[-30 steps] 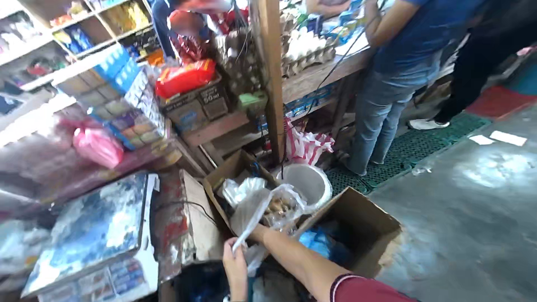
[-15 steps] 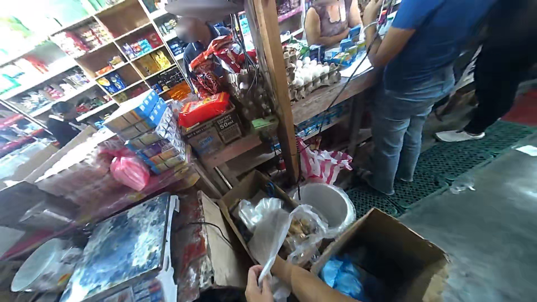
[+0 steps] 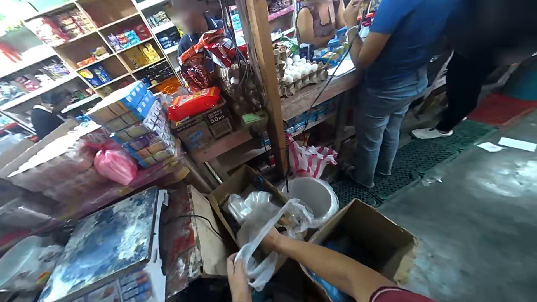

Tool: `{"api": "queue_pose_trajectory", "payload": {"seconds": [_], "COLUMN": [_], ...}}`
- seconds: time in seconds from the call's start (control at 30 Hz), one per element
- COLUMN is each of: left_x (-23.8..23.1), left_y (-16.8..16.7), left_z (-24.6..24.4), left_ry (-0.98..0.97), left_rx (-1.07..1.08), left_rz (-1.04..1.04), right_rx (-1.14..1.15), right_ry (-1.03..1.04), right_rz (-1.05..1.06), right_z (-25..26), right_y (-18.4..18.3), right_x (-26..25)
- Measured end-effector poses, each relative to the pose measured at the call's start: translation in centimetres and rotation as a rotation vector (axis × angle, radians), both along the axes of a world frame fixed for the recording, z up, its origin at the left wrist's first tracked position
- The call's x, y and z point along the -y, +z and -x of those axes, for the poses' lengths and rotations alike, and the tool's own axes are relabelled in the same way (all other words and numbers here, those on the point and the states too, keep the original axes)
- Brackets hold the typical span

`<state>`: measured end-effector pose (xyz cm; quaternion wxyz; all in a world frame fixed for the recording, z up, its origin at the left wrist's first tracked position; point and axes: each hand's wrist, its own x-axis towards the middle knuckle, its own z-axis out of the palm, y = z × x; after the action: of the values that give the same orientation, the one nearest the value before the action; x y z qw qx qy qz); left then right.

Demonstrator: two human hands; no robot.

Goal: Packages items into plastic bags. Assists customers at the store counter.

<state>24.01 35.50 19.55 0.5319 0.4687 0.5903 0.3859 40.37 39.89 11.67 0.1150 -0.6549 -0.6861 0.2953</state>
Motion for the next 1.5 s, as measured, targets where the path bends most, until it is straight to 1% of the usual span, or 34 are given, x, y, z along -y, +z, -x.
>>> {"api": "queue_pose_trajectory", "payload": {"seconds": [0.03, 0.1, 0.17, 0.23, 0.27, 0.37, 0.43, 0.5, 0.6, 0.7, 0.9, 0.97, 1.03, 1.1, 1.17, 1.27, 1.33, 1.37, 1.43, 1.5], "left_x": [-0.4, -1.2, -1.7, -2.2, -2.5, -3.5, -4.3, -5.0, -5.6, -5.6, -6.0, -6.2, -6.5, -6.9, -7.2, -7.3, -7.0, -6.8, -6.2, -5.3], "left_y": [-0.5, -1.2, -1.4, -0.9, -0.5, 0.4, 0.5, 0.4, 0.3, 0.2, 0.1, 0.4, 0.4, 0.2, -0.2, -0.4, -0.2, -0.2, -0.1, -0.1], "left_z": [0.3, 0.8, 1.0, 0.9, 0.8, 0.8, 0.7, 0.6, 0.4, 0.1, -0.5, -0.7, -0.8, -0.5, -0.2, -0.3, -0.5, -0.6, -0.7, -1.1], "left_ry": [-0.03, -0.135, -0.27, -0.377, -0.379, -0.298, -0.266, -0.246, -0.239, -0.261, -0.269, -0.27, -0.247, -0.209, -0.182, -0.17, -0.185, -0.191, -0.199, -0.204], "left_rx": [-0.048, -0.254, -0.534, -0.758, -0.807, -0.796, -0.762, -0.725, -0.704, -0.721, -0.69, -0.669, -0.656, -0.64, -0.623, -0.615, -0.623, -0.628, -0.645, -0.671], "left_rz": [-0.01, -0.03, -0.027, -0.029, -0.037, -0.057, -0.079, -0.055, -0.014, -0.016, -0.032, -0.062, -0.085, -0.097, -0.098, -0.094, -0.086, -0.093, -0.124, -0.203], "right_rx": [0.006, -0.015, -0.046, -0.033, -0.027, -0.016, -0.05, -0.139, -0.338, -0.443, -0.661, -0.712, -0.663, -0.513, -0.346, -0.114, -0.025, -0.007, -0.006, 0.014], "right_ry": [0.01, -0.02, -0.054, 0.013, 0.073, 0.183, 0.159, 0.072, -0.136, -0.274, -0.532, -0.581, -0.526, -0.385, -0.213, 0.059, 0.172, 0.185, 0.162, 0.127], "right_rz": [0.032, 0.012, -0.117, -0.152, -0.132, -0.063, -0.074, -0.074, -0.062, 0.01, 0.037, 0.032, 0.033, 0.038, 0.036, 0.176, 0.264, 0.283, 0.224, 0.114], "right_z": [-0.2, -0.6, -0.9, -1.9, -2.6, -4.6, -5.7, -6.9, -9.0, -10.1, -11.6, -11.8, -12.2, -12.0, -10.8, -7.4, -5.3, -4.3, -2.2, 0.4], "right_y": [0.6, 0.8, 0.5, 1.0, 1.3, 1.6, 1.1, 0.6, -0.4, 0.2, 0.3, 0.7, 0.8, 0.8, 0.6, 1.8, 2.9, 3.6, 4.5, 3.7], "right_x": [0.1, 0.5, 1.3, 1.7, 1.7, 2.2, 2.1, 2.1, 1.9, 1.6, 0.2, -0.2, -0.4, -0.2, 0.4, 1.6, 1.2, 0.5, -1.5, -3.7]}}
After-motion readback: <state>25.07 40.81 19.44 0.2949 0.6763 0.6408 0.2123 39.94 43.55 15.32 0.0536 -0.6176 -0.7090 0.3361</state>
